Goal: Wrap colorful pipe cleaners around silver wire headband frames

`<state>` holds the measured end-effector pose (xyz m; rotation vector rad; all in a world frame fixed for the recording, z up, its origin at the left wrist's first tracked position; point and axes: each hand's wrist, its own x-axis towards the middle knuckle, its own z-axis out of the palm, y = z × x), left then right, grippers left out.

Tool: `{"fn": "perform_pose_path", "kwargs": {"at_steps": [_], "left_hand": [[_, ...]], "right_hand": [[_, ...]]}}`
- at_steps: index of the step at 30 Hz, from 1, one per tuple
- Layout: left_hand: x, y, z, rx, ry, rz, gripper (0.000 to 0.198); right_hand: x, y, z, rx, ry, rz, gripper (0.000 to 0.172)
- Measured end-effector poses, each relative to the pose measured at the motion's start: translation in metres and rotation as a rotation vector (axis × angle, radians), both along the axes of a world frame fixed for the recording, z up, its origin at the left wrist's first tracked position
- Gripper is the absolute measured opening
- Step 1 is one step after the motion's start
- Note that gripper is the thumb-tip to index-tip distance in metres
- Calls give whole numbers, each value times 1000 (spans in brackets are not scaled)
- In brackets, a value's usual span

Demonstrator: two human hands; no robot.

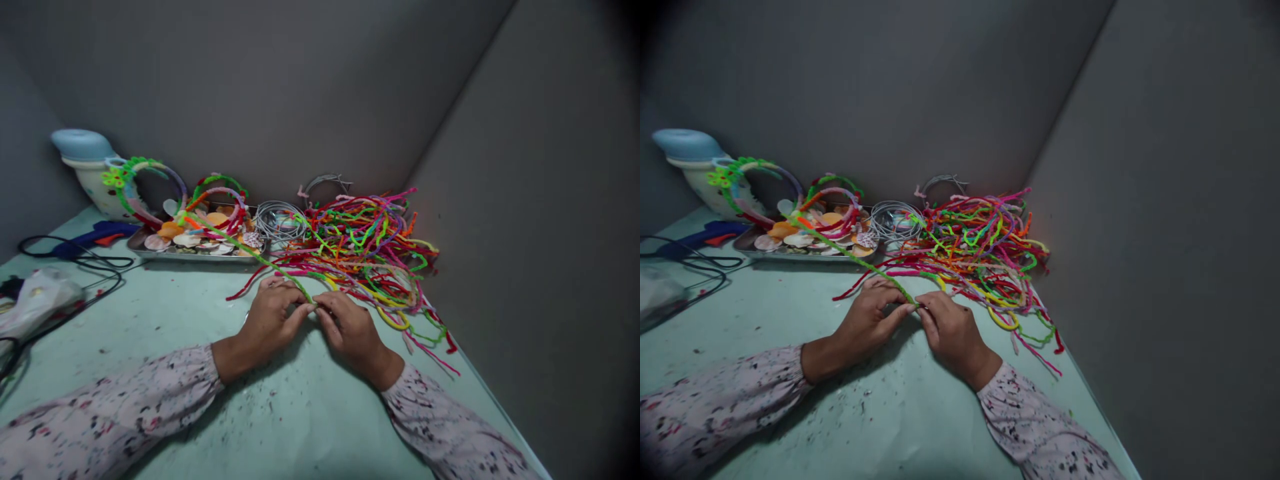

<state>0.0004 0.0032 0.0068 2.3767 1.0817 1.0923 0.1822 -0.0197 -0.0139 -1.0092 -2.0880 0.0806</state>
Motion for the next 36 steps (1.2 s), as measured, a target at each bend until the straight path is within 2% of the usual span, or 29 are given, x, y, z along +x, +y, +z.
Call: {"fn": "perform_pose_path", "kwargs": {"at_steps": [3,7,9,14,22,30,36], "left_hand": [[0,1,-1,0,7,17,16],[-1,2,-3,4,-1,16,16],[-1,3,-3,5,-8,6,16],[-1,1,-2,9,-19,21,15],[-1,0,-1,-12,-10,-5,17],[-2,-2,2,-126,7,-16,22],[-2,1,-1,-198,-45,-20,25]], "right_hand": [[0,0,2,-26,63,11,29],[3,1,5,-109,288,-112,29],[3,1,5,-164,329,-107,27],[0,1,4,-151,220,0,25],[-2,0,2,-115,142,6,13],[-1,-2,3,-59,47,20,15],[0,-3,2,11,-44,28,16]]}}
